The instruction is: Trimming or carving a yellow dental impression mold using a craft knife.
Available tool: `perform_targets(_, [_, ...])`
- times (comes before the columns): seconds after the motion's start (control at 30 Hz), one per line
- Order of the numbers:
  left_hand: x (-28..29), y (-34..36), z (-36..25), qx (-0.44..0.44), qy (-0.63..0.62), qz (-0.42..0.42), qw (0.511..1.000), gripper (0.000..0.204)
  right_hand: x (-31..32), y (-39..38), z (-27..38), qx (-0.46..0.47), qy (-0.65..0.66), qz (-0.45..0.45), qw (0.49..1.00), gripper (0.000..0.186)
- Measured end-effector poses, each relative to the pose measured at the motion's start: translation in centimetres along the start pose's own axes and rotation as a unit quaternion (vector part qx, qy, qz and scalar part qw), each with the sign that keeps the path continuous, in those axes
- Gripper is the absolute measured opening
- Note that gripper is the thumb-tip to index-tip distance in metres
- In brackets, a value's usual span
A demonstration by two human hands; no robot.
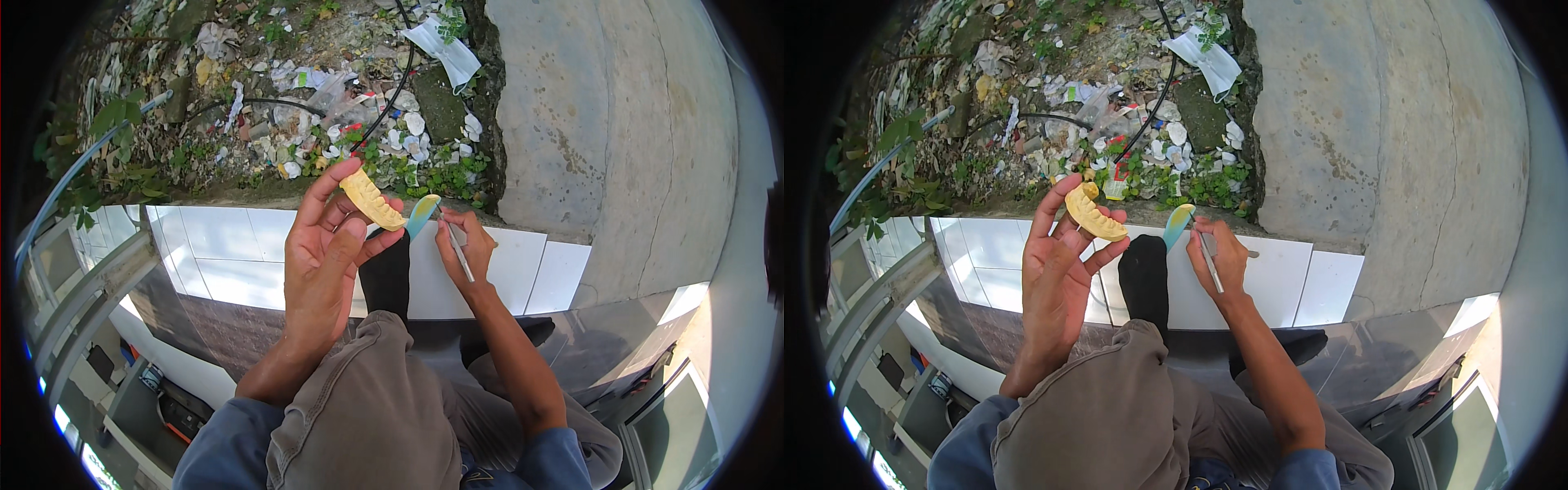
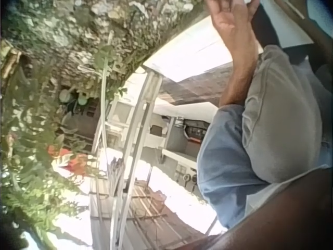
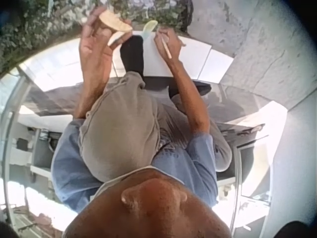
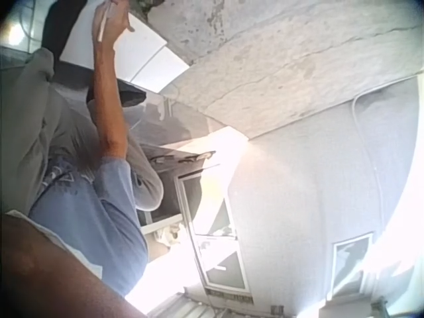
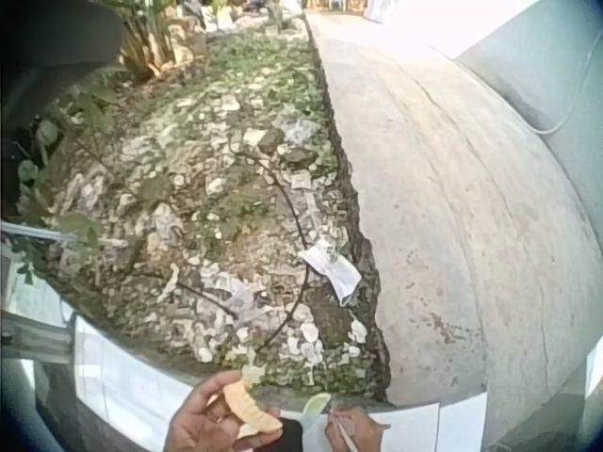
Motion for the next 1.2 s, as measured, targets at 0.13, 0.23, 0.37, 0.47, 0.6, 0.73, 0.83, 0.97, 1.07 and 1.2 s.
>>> perform_targets(0.13, [0.3, 0.1, 0.4, -0.01, 0.018, -0.007, 1.0, 0.05, -0.5, -0.2, -0.4, 0.003, 0.012, -0.004, 1.0, 0.014])
perform_targets(0.23, [0.2, 0.1, 0.5, -0.006, 0.012, -0.011, 1.0, 0.05, -0.7, -0.4, -0.5, -0.013, 0.023, 0.007, 1.0, 0.014])
perform_targets(0.37, [0.0, 0.1, 0.5, 0.0, 0.002, -0.011, 1.0, 0.05, -0.8, -0.2, -0.5, -0.019, 0.026, 0.01, 0.999, 0.014])
perform_targets(0.47, [0.1, 0.2, 0.5, 0.002, 0.001, -0.013, 1.0, 0.05, -0.7, -0.1, -0.5, -0.012, 0.022, 0.012, 1.0, 0.014])
perform_targets(0.6, [0.1, 0.2, 0.4, 0.0, 0.005, -0.023, 1.0, 0.05, -0.9, 0.0, -0.2, -0.032, 0.043, 0.033, 0.998, 0.013])
perform_targets(0.73, [-0.3, -0.1, 0.3, 0.019, -0.01, 0.008, 1.0, 0.051, 0.7, 0.2, 2.4, -0.15, 0.197, 0.011, 0.969, 0.012])
perform_targets(0.83, [-0.4, -0.6, -0.6, 0.009, 0.004, 0.028, 1.0, 0.052, 3.0, 2.4, 8.8, -0.115, 0.263, 0.005, 0.958, 0.013])
perform_targets(0.97, [-1.2, -1.6, -1.7, -0.001, 0.008, 0.083, 0.997, 0.054, 5.7, 4.0, 16.2, 0.067, 0.287, 0.021, 0.955, 0.021])
perform_targets(1.07, [-2.1, -1.9, -2.1, 0.014, 0.01, 0.091, 0.996, 0.055, 6.5, 4.4, 18.2, 0.123, 0.299, 0.01, 0.946, 0.028])
perform_targets(1.2, [-2.3, -2.4, -2.6, -0.006, 0.013, 0.117, 0.993, 0.056, 6.8, 4.0, 20.2, 0.151, 0.198, 0.054, 0.967, 0.024])
Point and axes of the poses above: each hand's wrist, its own y-axis towards the middle knuckle, its own x-axis out of the back of the hand, z = x × y, the point moved 6 cm from there along y, towards the middle knuckle, and after that the axes turned 4 degrees about -z, right-handed, at the moved point
